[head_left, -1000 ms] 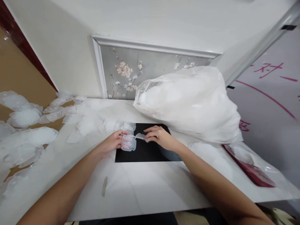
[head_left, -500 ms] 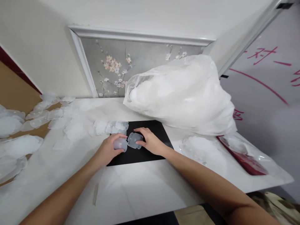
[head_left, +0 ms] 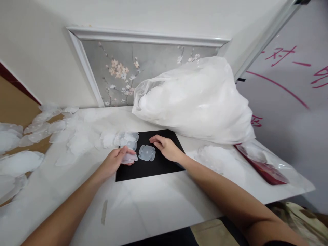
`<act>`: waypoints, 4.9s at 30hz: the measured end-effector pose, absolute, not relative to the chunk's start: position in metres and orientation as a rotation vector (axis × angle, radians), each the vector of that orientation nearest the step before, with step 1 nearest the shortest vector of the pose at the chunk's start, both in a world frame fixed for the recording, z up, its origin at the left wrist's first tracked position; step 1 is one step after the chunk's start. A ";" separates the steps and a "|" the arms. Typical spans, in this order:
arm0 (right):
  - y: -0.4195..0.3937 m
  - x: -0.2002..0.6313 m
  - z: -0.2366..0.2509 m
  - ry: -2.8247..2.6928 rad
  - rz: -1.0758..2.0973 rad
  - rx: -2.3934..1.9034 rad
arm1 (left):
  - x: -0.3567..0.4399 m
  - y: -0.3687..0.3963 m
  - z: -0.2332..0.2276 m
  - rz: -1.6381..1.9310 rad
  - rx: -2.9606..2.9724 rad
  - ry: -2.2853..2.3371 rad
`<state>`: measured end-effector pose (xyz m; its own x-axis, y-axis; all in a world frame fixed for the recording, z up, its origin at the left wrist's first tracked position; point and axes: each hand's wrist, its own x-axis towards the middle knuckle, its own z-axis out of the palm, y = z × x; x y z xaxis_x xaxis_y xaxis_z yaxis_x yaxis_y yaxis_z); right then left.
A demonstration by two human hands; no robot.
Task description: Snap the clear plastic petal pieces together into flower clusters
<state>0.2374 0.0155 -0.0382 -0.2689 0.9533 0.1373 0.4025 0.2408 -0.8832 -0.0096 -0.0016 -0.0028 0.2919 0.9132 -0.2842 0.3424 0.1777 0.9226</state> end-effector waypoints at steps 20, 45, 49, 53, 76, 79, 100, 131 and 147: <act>0.016 0.235 -0.043 -1.653 1.360 -1.045 | -0.012 -0.001 -0.002 0.601 1.284 1.248; 0.022 0.240 -0.041 -1.444 1.572 -1.022 | -0.011 -0.002 0.003 0.569 1.419 1.256; 0.021 0.240 -0.041 -1.461 1.571 -1.026 | -0.011 -0.001 0.003 0.592 1.329 1.190; 0.021 0.241 -0.043 -1.497 1.549 -1.025 | -0.011 -0.002 0.004 0.643 1.193 1.109; 0.003 0.242 -0.025 -2.345 0.824 -0.829 | -0.036 0.003 -0.008 0.499 1.303 0.720; 0.006 0.240 -0.026 -2.260 0.839 -0.817 | -0.035 0.003 -0.007 0.520 1.383 0.748; 0.017 0.238 -0.035 -0.913 1.992 -0.908 | -0.019 -0.001 0.001 0.705 1.264 1.080; 0.017 0.241 -0.034 -1.244 1.676 -1.047 | -0.016 -0.005 0.005 0.582 0.979 1.018; 0.010 0.225 -0.022 -1.952 1.182 -1.132 | -0.017 -0.012 0.007 0.615 1.956 1.368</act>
<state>0.2246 0.0101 -0.0216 -0.4676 0.8824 0.0523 0.3627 0.2455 -0.8990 -0.0169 -0.0115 0.0072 0.3412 0.9400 0.0045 0.6272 -0.2312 0.7437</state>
